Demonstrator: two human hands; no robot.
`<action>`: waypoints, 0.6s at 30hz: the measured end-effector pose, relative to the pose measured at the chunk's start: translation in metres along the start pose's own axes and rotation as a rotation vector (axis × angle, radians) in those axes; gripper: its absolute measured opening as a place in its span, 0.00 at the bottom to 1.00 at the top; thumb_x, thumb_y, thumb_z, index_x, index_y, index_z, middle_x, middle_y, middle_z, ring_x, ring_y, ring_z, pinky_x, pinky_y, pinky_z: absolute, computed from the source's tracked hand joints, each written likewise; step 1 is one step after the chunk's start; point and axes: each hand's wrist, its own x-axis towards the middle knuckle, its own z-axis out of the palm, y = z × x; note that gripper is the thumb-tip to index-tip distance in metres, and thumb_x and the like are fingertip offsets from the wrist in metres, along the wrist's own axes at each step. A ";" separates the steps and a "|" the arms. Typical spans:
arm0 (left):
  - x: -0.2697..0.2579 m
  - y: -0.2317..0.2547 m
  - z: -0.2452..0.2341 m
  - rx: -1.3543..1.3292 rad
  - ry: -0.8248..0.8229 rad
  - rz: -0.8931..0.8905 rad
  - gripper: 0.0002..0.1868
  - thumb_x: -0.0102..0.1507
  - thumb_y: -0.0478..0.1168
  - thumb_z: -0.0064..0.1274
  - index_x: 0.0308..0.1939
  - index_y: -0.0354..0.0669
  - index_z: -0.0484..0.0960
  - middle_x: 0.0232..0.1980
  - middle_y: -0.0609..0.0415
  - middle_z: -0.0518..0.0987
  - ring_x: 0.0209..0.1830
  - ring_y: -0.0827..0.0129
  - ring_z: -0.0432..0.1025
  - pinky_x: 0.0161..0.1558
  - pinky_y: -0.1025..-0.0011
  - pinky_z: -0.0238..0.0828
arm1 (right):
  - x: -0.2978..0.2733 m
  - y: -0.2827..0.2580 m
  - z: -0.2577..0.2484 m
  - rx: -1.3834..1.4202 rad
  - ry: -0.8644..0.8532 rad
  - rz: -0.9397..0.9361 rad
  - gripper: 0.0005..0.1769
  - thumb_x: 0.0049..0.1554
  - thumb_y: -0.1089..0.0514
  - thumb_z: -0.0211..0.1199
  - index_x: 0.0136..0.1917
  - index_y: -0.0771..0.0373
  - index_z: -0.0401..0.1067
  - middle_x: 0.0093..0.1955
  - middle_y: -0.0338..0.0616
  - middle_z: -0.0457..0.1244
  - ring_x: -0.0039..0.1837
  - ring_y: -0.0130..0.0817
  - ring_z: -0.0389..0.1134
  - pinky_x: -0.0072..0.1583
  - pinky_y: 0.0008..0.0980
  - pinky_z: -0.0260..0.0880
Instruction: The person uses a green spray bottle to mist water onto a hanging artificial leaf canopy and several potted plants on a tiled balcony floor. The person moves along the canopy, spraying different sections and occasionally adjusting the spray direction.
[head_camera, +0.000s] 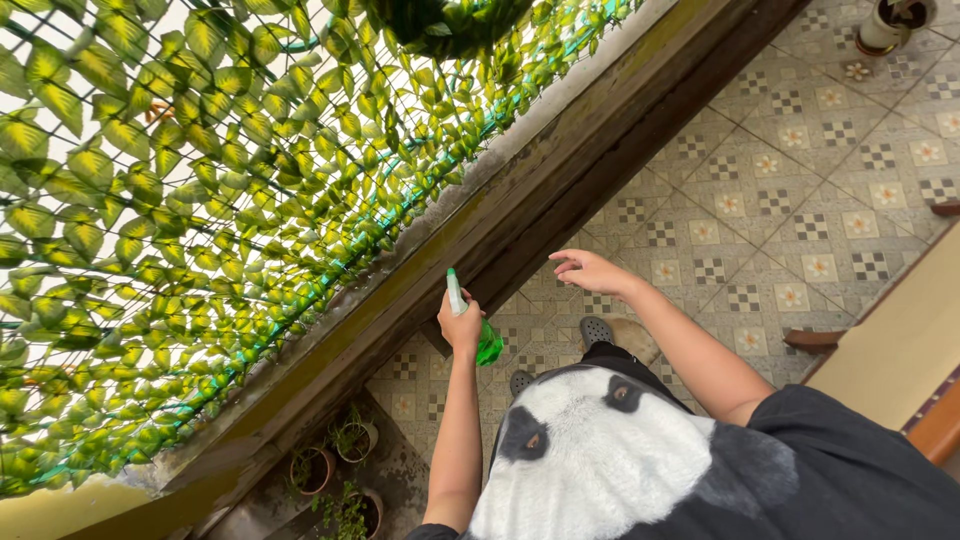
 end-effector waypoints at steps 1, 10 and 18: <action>0.000 0.000 -0.002 -0.015 0.004 0.003 0.07 0.57 0.35 0.51 0.39 0.47 0.77 0.32 0.57 0.80 0.31 0.61 0.82 0.38 0.64 0.74 | 0.001 -0.001 0.002 -0.004 -0.001 0.007 0.34 0.58 0.55 0.59 0.77 0.54 0.61 0.67 0.45 0.66 0.60 0.32 0.68 0.59 0.35 0.69; -0.003 0.007 -0.040 -0.029 0.170 0.052 0.06 0.57 0.30 0.51 0.36 0.44 0.75 0.30 0.53 0.79 0.26 0.66 0.81 0.35 0.66 0.73 | 0.009 -0.001 0.016 -0.008 -0.049 -0.002 0.34 0.57 0.57 0.58 0.77 0.55 0.60 0.67 0.45 0.65 0.62 0.33 0.68 0.62 0.37 0.69; -0.023 0.008 -0.092 0.009 0.174 0.152 0.15 0.56 0.28 0.50 0.45 0.48 0.80 0.30 0.55 0.81 0.25 0.70 0.80 0.32 0.70 0.72 | 0.011 -0.009 0.047 -0.010 -0.101 0.012 0.32 0.59 0.57 0.57 0.76 0.55 0.61 0.68 0.45 0.65 0.61 0.33 0.68 0.61 0.38 0.68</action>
